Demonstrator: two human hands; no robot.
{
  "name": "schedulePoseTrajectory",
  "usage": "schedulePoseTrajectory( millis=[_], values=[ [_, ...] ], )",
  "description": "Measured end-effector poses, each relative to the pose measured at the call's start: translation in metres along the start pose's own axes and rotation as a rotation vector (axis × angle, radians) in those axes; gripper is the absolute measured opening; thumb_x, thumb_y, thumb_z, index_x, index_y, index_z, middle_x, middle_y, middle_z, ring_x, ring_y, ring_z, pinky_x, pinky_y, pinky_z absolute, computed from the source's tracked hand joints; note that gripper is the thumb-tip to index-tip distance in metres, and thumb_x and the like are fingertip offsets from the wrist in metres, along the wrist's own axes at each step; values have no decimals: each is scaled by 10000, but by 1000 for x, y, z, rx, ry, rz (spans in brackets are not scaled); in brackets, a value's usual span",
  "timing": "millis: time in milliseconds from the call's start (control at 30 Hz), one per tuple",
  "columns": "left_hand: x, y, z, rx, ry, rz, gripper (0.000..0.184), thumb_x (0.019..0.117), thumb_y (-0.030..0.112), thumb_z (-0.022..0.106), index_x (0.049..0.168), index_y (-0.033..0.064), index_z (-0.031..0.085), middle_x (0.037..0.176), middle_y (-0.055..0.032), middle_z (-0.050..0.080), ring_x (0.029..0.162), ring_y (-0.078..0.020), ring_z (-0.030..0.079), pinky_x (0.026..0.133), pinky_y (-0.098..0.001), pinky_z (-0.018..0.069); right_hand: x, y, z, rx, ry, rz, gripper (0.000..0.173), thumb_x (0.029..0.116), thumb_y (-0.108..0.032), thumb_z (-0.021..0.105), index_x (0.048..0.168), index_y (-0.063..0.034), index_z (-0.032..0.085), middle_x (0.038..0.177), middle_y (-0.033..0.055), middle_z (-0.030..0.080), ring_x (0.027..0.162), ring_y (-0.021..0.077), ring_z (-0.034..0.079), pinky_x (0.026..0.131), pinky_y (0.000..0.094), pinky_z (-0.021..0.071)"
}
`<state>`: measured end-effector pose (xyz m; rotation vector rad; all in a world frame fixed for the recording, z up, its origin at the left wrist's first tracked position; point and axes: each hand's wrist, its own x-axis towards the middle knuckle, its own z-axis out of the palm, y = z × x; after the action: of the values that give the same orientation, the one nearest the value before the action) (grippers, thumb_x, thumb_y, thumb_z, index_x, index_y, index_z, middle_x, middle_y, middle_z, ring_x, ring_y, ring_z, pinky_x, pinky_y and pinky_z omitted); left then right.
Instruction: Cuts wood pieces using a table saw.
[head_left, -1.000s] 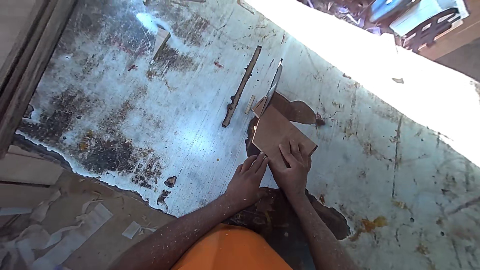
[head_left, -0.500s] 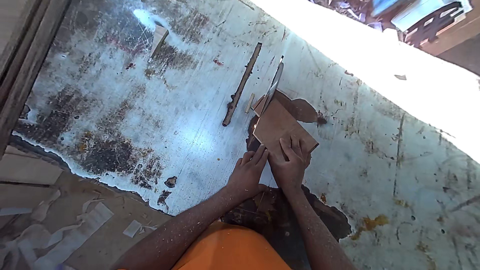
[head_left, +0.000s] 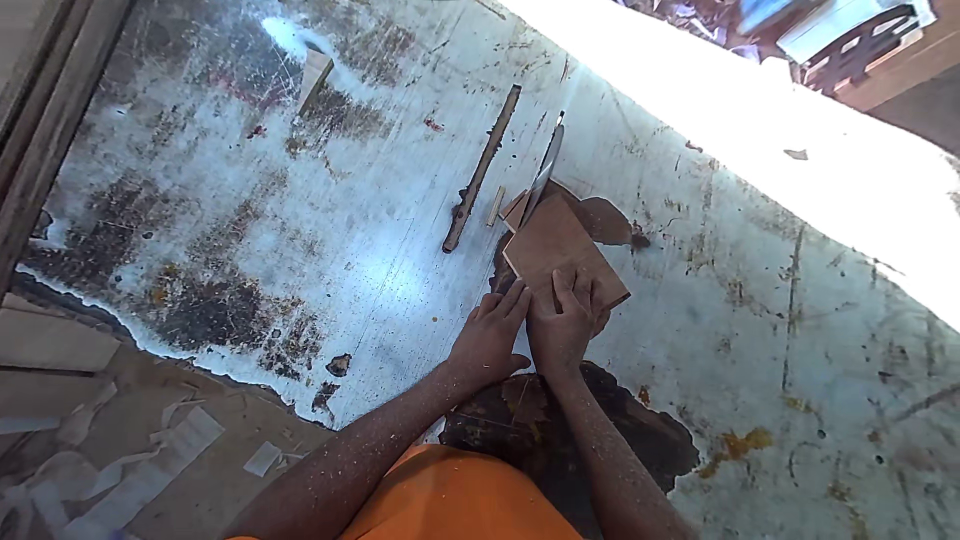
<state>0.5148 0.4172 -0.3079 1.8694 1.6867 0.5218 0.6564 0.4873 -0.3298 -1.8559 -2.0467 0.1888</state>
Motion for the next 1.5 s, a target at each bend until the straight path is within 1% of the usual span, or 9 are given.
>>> schedulePoseTrajectory(
  millis=[267,367,667,833,1000,1100,1267,1367,1500],
  values=[
    [5,-9,-2,-29,32,45,1181,676,400,945,1632,152,296,1704,31,228,1350,-264,478,1014,-440,500,-1,-16,6,-35,-36,82,671,957,-656,519,1536,-318,487,1675,30,317,1582,321,149,1208,705,70],
    [16,-13,-5,-39,28,72,1204,641,406,956,1623,134,315,1697,2,261,1311,-293,517,999,-465,511,8,-22,5,-68,-20,104,673,946,-663,511,1521,-313,513,1631,35,409,1567,340,212,1207,710,89],
    [53,-1,-17,26,-78,-37,1377,582,423,986,1663,181,167,1733,8,131,1478,-313,387,1014,-513,529,43,-27,5,-68,-6,125,593,980,-624,469,1487,-329,556,1615,-2,434,1560,312,241,1210,691,112],
    [54,7,-15,29,-39,-45,1278,626,368,964,1648,159,226,1722,-47,177,1515,-308,344,1035,-536,526,44,-27,-6,-46,-47,68,560,1040,-563,397,1521,-302,517,1637,27,400,1556,331,248,1193,720,148],
    [2,13,1,18,18,-29,1028,776,445,853,1620,183,327,1700,36,247,1382,-277,462,1004,-496,494,15,25,-41,30,-234,-184,763,932,-655,557,1580,-274,424,1666,14,347,1559,302,251,1210,666,220],
    [-14,15,18,9,65,-33,1001,813,507,805,1625,189,314,1713,56,207,1456,-242,384,1107,-474,421,30,55,-77,132,-362,-254,840,877,-554,744,1585,-239,419,1655,92,351,1526,322,327,1188,621,349],
    [-14,20,30,44,84,-40,972,867,579,723,1632,161,293,1714,13,212,1510,-242,307,1181,-482,327,79,110,-88,122,-507,-405,1031,713,-672,800,1599,-391,355,1735,-10,131,1600,311,44,1245,633,209],
    [-13,23,31,55,88,-49,954,872,587,713,1622,152,316,1704,1,241,1512,-243,305,1181,-476,329,92,125,-72,107,-582,-491,1066,652,-684,834,1580,-431,376,1737,-80,87,1604,249,28,1264,594,194],
    [-11,21,30,34,86,-40,921,893,574,698,1618,143,326,1705,-1,241,1516,-244,296,1176,-463,335,86,124,-63,191,-538,-489,1053,662,-632,854,1579,-365,412,1736,-51,107,1601,204,68,1287,530,191]
  ],
)
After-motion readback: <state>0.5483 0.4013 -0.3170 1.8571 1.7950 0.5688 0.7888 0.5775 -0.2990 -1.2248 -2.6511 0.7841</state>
